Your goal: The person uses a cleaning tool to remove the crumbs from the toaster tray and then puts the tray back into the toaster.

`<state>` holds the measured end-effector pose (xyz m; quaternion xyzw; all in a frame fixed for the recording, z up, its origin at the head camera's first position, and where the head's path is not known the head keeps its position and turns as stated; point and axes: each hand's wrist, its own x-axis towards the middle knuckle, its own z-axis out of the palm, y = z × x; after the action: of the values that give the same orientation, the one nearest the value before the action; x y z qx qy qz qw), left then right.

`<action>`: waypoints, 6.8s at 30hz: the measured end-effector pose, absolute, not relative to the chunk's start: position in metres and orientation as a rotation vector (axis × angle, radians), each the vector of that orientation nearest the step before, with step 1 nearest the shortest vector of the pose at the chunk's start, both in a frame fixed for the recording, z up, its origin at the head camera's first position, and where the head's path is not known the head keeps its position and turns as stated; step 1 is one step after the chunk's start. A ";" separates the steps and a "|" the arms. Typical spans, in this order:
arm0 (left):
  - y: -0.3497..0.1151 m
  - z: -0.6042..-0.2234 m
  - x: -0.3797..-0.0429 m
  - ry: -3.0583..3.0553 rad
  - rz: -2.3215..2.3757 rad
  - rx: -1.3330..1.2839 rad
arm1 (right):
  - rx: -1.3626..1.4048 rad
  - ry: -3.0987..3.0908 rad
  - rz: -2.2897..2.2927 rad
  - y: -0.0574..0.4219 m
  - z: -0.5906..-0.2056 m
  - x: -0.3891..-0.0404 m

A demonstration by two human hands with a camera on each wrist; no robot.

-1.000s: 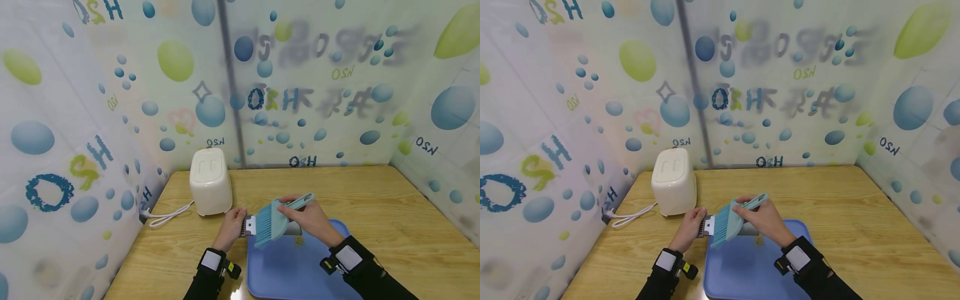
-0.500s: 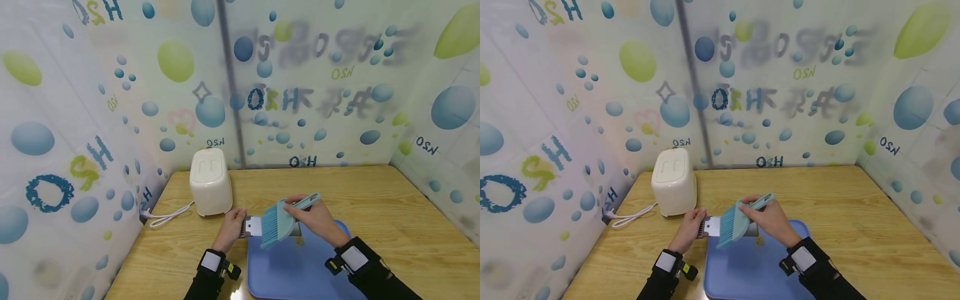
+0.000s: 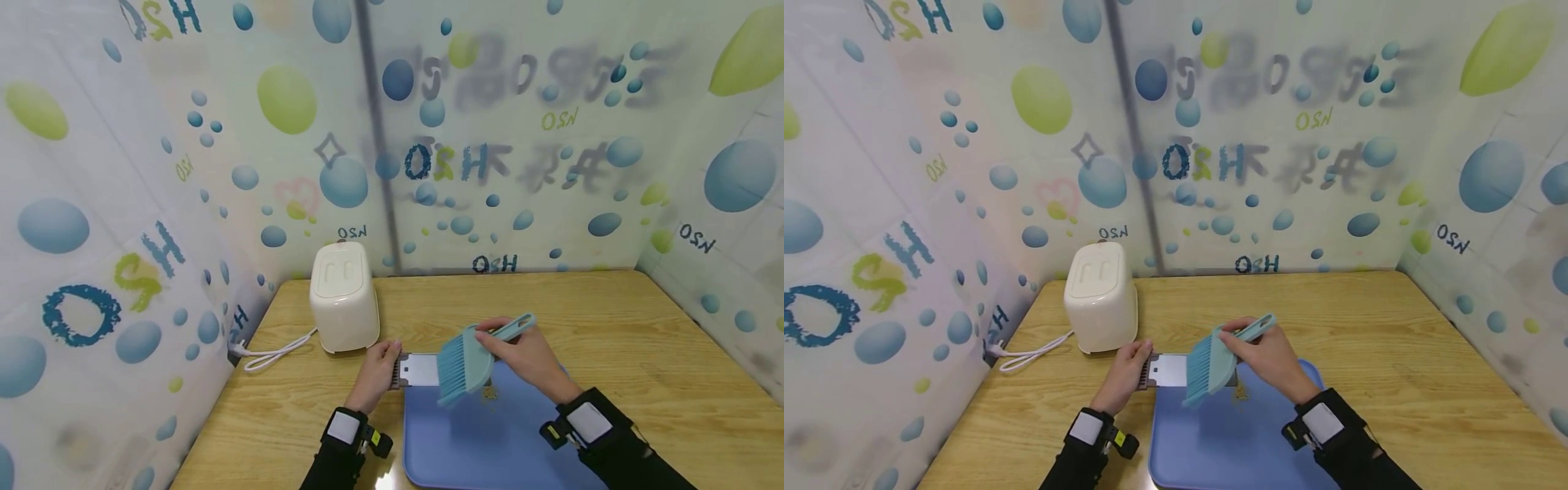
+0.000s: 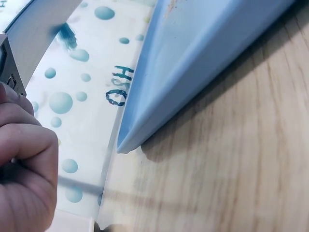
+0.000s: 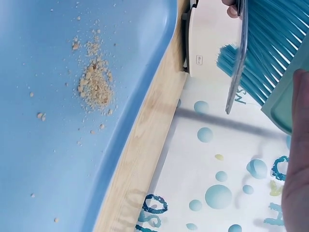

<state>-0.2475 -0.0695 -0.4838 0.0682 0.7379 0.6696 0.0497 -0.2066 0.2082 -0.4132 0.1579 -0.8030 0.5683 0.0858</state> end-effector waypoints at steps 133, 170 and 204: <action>-0.073 -0.485 -0.246 2.286 2.006 0.195 | 0.544 -2.469 1.860 0.163 -0.402 -0.223; -0.076 -0.485 -0.246 2.301 2.006 0.197 | 0.431 -2.469 1.837 0.206 -0.407 -0.216; -0.086 -0.487 -0.247 2.241 2.018 0.179 | 0.385 -2.435 1.760 0.234 -0.409 -0.212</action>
<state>-0.2471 -0.0856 -0.4869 0.0591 0.7404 0.6668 0.0600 -0.2123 0.2345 -0.4087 0.1269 -0.8026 0.5802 0.0565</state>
